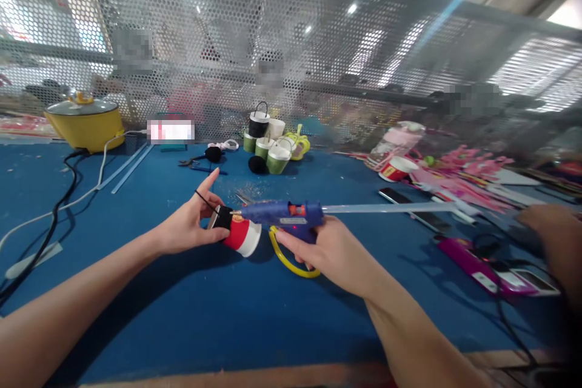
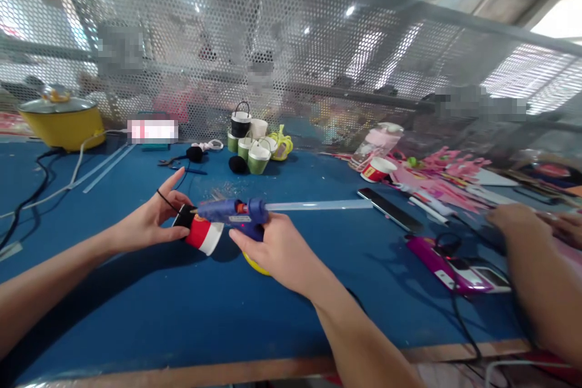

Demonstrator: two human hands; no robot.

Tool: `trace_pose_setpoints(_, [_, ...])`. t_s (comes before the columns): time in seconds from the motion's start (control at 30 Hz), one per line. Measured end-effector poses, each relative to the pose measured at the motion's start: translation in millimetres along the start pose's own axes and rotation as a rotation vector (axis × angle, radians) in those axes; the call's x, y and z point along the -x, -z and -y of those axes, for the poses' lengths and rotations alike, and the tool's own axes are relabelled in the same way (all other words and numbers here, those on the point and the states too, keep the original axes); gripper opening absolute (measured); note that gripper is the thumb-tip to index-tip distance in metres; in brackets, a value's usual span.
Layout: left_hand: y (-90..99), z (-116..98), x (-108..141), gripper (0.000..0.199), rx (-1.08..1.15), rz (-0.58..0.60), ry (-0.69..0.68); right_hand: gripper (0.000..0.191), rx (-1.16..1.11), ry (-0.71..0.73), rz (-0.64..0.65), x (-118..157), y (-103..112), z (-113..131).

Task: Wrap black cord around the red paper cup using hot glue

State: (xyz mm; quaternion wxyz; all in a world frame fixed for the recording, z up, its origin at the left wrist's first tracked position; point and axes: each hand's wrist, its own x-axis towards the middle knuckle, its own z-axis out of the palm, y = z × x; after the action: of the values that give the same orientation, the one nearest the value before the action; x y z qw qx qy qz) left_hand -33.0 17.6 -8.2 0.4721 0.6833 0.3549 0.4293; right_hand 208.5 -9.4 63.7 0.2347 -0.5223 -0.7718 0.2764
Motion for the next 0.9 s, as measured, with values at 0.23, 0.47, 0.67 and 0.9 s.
trace_pose_setpoints(0.23, [0.9, 0.7, -1.7, 0.105, 0.006, -0.022, 0.015, 0.023, 0.152, 0.15, 0.004, 2.2, -1.7, -2.4])
trace_pose_setpoints(0.47, [0.4, 1.8, -0.8, 0.104, 0.003, -0.02, 0.003, 0.021, 0.201, 0.163, -0.033, 1.7, -3.8, -3.8])
trace_pose_setpoints(0.67, [-0.6, -2.7, -0.1, 0.102, -0.018, -0.023, 0.03, 0.024, 0.207, 0.155, 0.018, 4.2, -4.1, -2.8])
trace_pose_setpoints(0.9, [0.1, -3.2, -0.1, 0.101, -0.028, 0.004, 0.004, 0.025, 0.225, 0.172, -0.038, 2.6, -4.2, -4.5])
